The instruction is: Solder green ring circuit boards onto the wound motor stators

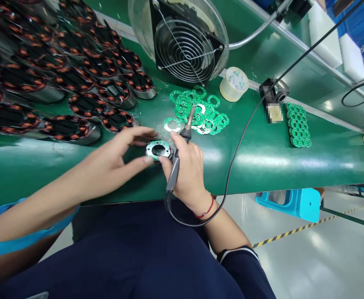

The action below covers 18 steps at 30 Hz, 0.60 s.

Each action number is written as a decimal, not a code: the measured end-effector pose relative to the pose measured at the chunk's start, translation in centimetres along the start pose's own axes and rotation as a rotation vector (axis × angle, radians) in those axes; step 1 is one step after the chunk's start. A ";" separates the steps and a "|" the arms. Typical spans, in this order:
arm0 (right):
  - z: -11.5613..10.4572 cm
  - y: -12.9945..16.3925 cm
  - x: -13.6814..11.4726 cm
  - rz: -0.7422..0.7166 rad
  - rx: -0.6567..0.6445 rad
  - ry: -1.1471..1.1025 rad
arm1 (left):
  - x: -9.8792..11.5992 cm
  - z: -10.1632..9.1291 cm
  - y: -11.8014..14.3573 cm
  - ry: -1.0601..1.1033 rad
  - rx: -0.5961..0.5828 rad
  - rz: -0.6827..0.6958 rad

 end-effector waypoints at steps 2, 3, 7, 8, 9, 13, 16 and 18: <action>0.3 0.3 -0.1 0.031 0.011 0.007 | -0.3 1.1 0.2 -0.031 -0.035 0.016; 0.4 0.5 -0.2 0.047 0.020 0.006 | -0.5 1.6 0.3 -0.044 -0.018 0.011; 0.7 1.3 -0.9 0.091 0.184 0.049 | -0.6 2.8 0.2 -0.062 0.120 -0.019; 0.8 1.5 -1.2 0.089 0.222 0.065 | -0.4 2.8 0.1 -0.068 0.142 -0.008; 0.9 1.7 -1.4 0.080 0.248 0.076 | -0.3 2.8 0.0 -0.074 0.147 0.010; 1.0 2.1 -1.5 0.017 0.265 0.076 | 0.1 2.5 -0.5 -0.083 0.102 0.086; 0.9 2.2 -0.8 0.066 0.283 0.014 | 0.1 2.2 -0.7 -0.071 0.110 0.101; 0.9 2.2 -0.4 0.107 0.265 -0.074 | 0.1 2.3 -0.7 -0.074 0.097 0.113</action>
Point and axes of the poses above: each hand's wrist, its own y-axis away from the middle knuckle, its own z-axis out of the palm, x = y × z, the point moved 3 cm from there along -y, towards the middle knuckle, and after that the axes turned 14 degrees about -z, right-handed, at the moved point
